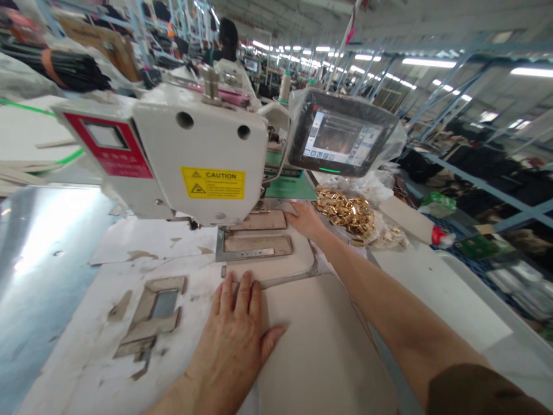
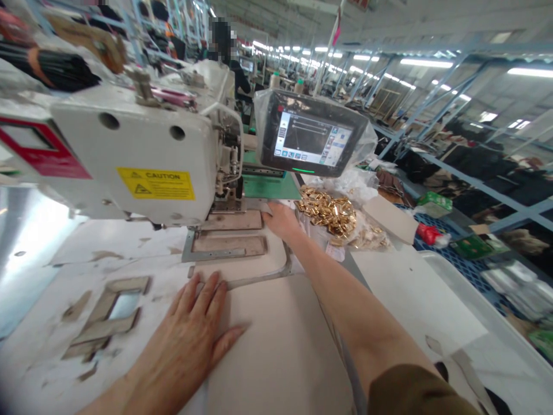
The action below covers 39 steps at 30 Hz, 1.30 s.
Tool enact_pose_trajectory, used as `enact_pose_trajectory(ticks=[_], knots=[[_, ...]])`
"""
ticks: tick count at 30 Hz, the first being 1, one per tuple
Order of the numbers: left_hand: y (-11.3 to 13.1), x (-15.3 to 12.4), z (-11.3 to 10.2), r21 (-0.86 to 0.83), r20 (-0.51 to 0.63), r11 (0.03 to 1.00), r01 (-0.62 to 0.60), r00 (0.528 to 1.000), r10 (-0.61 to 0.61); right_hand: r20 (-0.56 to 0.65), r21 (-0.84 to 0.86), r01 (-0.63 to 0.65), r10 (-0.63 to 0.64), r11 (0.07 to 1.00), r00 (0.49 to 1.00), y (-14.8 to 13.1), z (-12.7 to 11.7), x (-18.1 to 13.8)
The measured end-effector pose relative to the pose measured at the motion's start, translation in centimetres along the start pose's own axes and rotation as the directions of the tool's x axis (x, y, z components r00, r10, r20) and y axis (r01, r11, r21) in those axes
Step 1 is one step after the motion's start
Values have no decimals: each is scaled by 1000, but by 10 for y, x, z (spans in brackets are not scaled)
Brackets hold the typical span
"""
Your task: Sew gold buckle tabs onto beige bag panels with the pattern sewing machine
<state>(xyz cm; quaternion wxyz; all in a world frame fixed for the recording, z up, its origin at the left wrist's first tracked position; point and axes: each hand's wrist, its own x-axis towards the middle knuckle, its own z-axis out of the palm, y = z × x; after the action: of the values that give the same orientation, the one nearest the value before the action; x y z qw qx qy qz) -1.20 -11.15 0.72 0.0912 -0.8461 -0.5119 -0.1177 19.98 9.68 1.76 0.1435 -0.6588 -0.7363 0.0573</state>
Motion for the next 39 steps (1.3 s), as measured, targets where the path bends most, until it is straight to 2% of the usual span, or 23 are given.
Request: enact_pose_trajectory(ticks=[2,5,7,10,12,14,21,29,39], knots=[[-3,-1,3,2,-1,1000,-23,1000,23,-88,53,-32,36,998,995,1,-5,-10],[-6,-1,7,-10,6,998,-57,998,57,-164,161,119,-92,980,982,8,-27,-44],[-7,0,8,-22,6,998,-62,998,62,-104,208,248,-230,946,968,16,-42,-79],[-7,2,6,-37,5,998,-49,999,49,46,224,382,-401,897,915,26,-53,-134],[-7,3,4,-47,10,998,-42,999,42,83,202,420,-443,885,893,30,-50,-161],[-7,4,2,-57,14,997,-42,999,43,73,189,417,-436,889,897,31,-44,-177],[-8,7,-2,-30,5,998,-60,998,60,-13,181,401,-406,898,914,20,-35,-176],[-10,9,-5,-30,8,997,-66,998,66,15,78,421,-424,903,906,15,-36,-176],[-17,8,4,-45,-7,993,-111,994,110,-36,188,431,-432,883,901,15,-35,-179]])
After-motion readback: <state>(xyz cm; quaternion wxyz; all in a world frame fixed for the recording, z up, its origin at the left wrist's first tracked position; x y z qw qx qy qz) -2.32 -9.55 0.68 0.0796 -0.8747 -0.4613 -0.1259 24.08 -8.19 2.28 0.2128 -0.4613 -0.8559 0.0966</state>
